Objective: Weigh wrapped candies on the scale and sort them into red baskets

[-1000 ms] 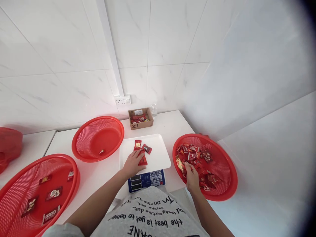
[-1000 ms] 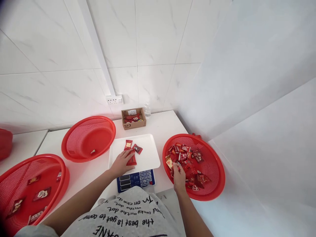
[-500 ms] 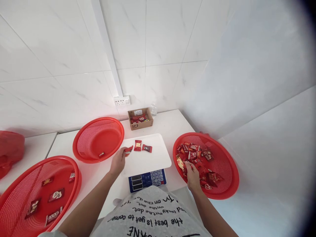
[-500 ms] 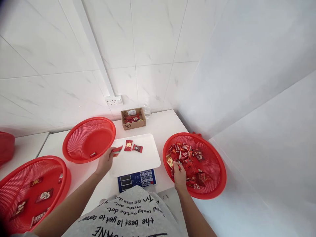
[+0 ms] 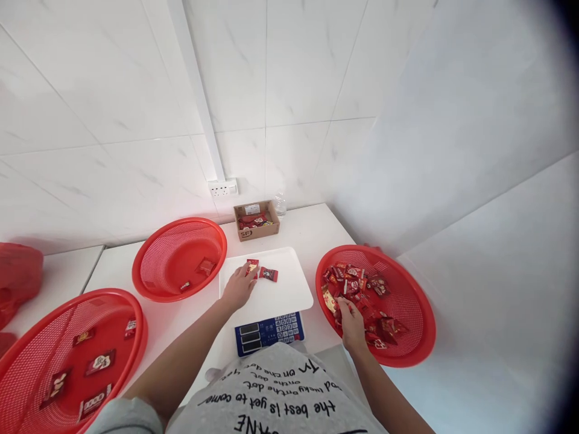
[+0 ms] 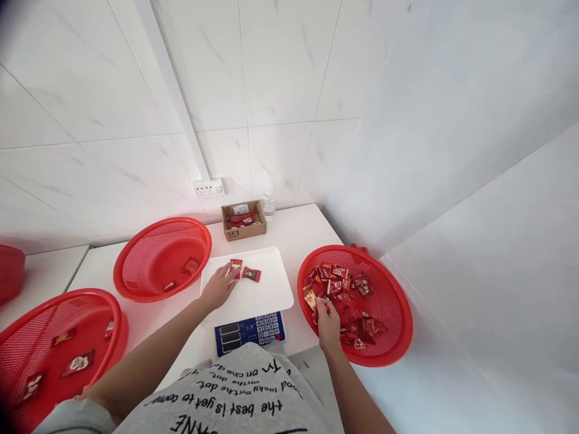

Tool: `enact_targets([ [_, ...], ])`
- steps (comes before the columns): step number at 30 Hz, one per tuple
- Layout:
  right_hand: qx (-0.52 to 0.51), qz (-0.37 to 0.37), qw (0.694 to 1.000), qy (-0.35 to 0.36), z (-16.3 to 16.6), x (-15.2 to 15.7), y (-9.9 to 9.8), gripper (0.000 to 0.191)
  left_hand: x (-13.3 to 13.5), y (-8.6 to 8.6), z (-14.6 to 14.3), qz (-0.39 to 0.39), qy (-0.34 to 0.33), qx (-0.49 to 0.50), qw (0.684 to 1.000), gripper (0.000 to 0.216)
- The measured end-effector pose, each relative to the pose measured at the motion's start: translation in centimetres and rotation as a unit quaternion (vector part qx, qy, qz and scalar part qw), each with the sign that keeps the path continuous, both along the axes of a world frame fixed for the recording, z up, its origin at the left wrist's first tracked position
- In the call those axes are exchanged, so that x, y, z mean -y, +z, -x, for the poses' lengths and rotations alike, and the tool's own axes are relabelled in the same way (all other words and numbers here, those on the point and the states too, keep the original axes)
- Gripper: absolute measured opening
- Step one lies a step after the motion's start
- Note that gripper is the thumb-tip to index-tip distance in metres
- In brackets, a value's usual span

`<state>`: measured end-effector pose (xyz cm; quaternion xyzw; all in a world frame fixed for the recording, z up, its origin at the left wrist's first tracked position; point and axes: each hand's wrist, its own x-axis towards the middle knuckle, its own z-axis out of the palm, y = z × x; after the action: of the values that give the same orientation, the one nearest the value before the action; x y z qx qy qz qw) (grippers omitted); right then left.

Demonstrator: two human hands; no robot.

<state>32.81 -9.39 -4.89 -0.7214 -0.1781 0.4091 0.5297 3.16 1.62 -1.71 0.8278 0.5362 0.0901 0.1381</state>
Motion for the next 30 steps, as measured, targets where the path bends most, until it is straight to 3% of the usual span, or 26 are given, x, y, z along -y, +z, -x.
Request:
enact_targets([
  [4, -0.002, 0.003, 1.0, 0.002, 0.0, 0.1, 0.0, 0.039, -0.8, -1.0, -1.3, 0.023, 0.011, -0.03, 0.999, 0.034],
  [9, 0.002, -0.005, 1.0, 0.001, 0.0, 0.1, -0.2, 0.04, -1.5, -0.4, 0.6, 0.007, 0.056, -0.039, 0.998, 0.03],
  [16, 0.009, 0.002, 1.0, 0.001, -0.1, -0.1, -0.4, 0.042, -2.0, 1.2, 3.9, -0.138, 0.247, -0.066, 0.957, 0.034],
  [18, 0.014, 0.005, 1.0, 0.003, -0.1, -0.1, -0.3, 0.042, -1.9, 0.8, 3.0, -0.116, 0.214, -0.073, 0.967, 0.038],
  [23, 0.007, 0.008, 1.0, 0.001, 0.0, -0.1, -0.2, 0.04, -0.8, -1.4, -2.1, -0.029, -0.024, -0.035, 0.999, 0.042],
  [27, 0.009, -0.001, 1.0, 0.002, 0.0, -0.1, -0.3, 0.04, -0.4, -2.2, -4.5, -0.006, -0.046, -0.018, 0.999, 0.035],
  [30, 0.009, -0.006, 1.0, 0.002, -0.1, 0.0, -0.4, 0.039, -0.5, -2.0, -4.1, -0.006, -0.022, -0.016, 1.0, 0.026],
])
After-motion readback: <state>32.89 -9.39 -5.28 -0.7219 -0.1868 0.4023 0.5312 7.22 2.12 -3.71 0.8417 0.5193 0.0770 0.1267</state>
